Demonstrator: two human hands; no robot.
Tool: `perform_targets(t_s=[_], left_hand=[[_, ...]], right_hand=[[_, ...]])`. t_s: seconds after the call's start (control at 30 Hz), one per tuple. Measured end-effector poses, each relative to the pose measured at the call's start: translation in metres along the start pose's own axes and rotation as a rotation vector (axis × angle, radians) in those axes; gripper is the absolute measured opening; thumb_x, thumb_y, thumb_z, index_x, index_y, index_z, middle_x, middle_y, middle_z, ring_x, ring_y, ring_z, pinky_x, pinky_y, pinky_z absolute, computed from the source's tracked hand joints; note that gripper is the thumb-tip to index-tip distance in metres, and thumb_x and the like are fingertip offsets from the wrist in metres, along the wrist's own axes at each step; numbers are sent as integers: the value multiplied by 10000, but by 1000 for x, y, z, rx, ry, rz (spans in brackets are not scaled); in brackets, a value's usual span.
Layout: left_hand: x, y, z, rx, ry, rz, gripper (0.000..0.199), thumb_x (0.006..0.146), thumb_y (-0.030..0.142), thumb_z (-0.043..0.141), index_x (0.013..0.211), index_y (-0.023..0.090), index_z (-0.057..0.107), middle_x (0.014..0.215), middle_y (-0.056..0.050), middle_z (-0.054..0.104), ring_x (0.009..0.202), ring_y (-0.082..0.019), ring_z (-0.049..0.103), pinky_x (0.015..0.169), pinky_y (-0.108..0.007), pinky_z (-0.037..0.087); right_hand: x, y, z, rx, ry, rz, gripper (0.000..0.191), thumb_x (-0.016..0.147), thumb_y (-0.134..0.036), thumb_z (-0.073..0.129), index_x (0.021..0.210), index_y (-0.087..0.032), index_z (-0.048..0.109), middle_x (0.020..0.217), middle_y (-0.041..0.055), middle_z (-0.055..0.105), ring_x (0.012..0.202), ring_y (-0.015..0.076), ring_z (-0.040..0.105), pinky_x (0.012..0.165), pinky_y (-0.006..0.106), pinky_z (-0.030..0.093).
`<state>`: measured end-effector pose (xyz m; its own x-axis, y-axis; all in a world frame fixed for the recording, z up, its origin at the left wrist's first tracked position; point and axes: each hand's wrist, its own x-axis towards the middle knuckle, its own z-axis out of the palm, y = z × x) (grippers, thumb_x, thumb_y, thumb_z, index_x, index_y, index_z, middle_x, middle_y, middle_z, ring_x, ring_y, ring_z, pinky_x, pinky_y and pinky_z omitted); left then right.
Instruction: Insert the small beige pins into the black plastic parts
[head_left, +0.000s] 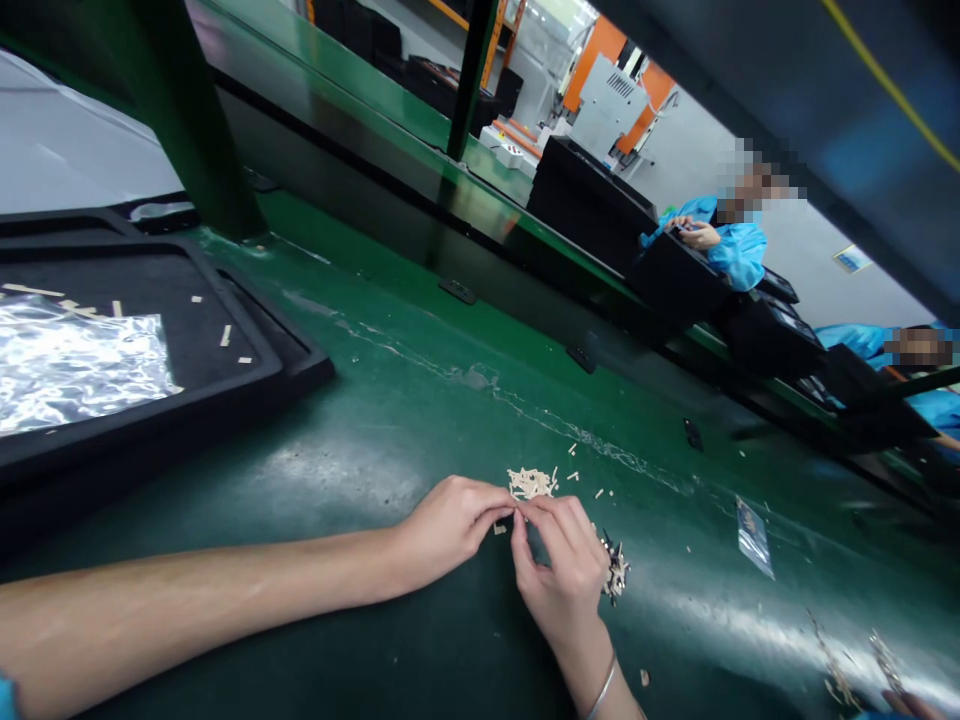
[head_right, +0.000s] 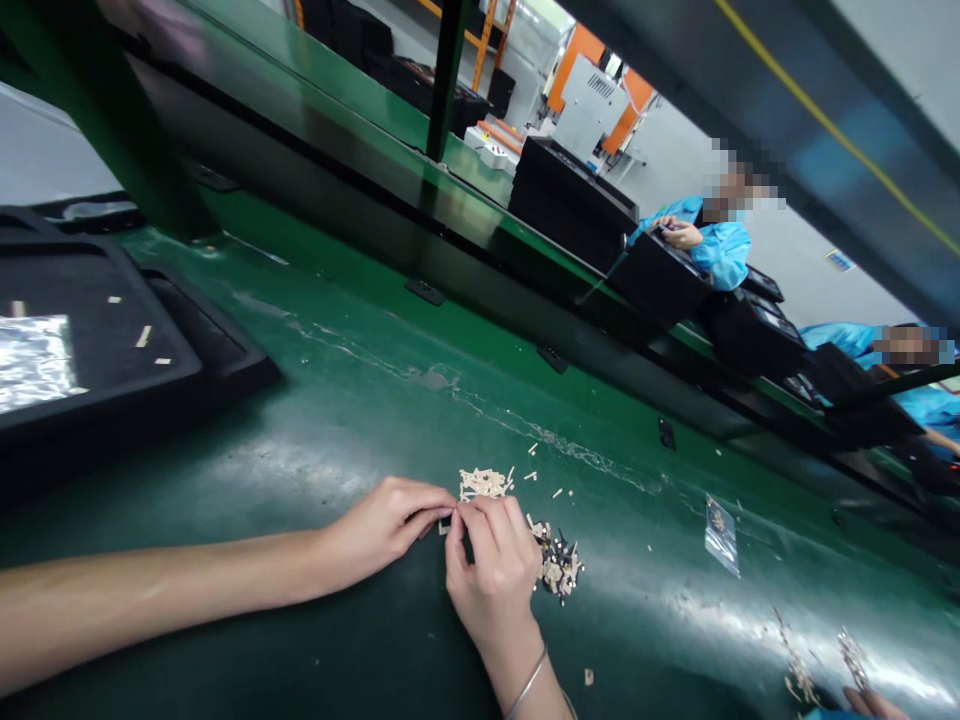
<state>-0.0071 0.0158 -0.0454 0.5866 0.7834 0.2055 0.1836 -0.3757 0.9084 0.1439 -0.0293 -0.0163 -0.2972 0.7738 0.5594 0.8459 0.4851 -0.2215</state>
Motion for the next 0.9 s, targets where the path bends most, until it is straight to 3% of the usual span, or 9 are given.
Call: perform_targets(t_s=[0.17,0.3,0.4,0.5,0.7,0.9], left_hand=[[4,5,-3,-187,-18,-98,245,854,202,441,727,135,640,560,6,555,537,-99,489,557,-194,360],[11,0,-7,-617,-121,-220,234,842,311,463,758,118,565,474,34,497,404,-62,377,443,-175,294],[18,-7,-13,-921,-231,-277,255,835,363,463,716,137,474,505,-2,556,345,-49,333,362,-171,184],[22,-11,-21,-1104,-359,-322,229,823,315,468,673,148,423,504,-14,541,371,-61,371,363,-180,164],[22,-9,-29,-1154,-643,-351,187,771,247,496,639,130,435,465,9,436,398,-62,316,398,-215,126],[20,-10,-25,-1154,-680,-377,155,742,226,511,643,130,441,462,35,366,397,-55,269,398,-221,87]], right_hand=[[1,3,-3,77,29,48,141,765,-70,545,815,-186,607,744,49,641,697,163,583,641,304,479],[1,24,-10,27,160,175,112,775,-112,558,817,-195,620,722,39,645,639,155,574,578,289,455],[2,36,-11,-28,120,232,151,812,-132,506,872,-201,626,849,69,663,753,183,591,577,296,454],[3,31,-9,69,60,184,153,802,-109,527,878,-205,619,885,73,663,819,197,594,633,324,477],[2,0,-8,287,87,7,262,737,-21,590,923,-205,594,780,47,655,711,170,608,621,326,504],[1,-4,-10,284,62,-69,331,704,19,609,952,-199,590,793,55,660,721,171,615,620,321,523]])
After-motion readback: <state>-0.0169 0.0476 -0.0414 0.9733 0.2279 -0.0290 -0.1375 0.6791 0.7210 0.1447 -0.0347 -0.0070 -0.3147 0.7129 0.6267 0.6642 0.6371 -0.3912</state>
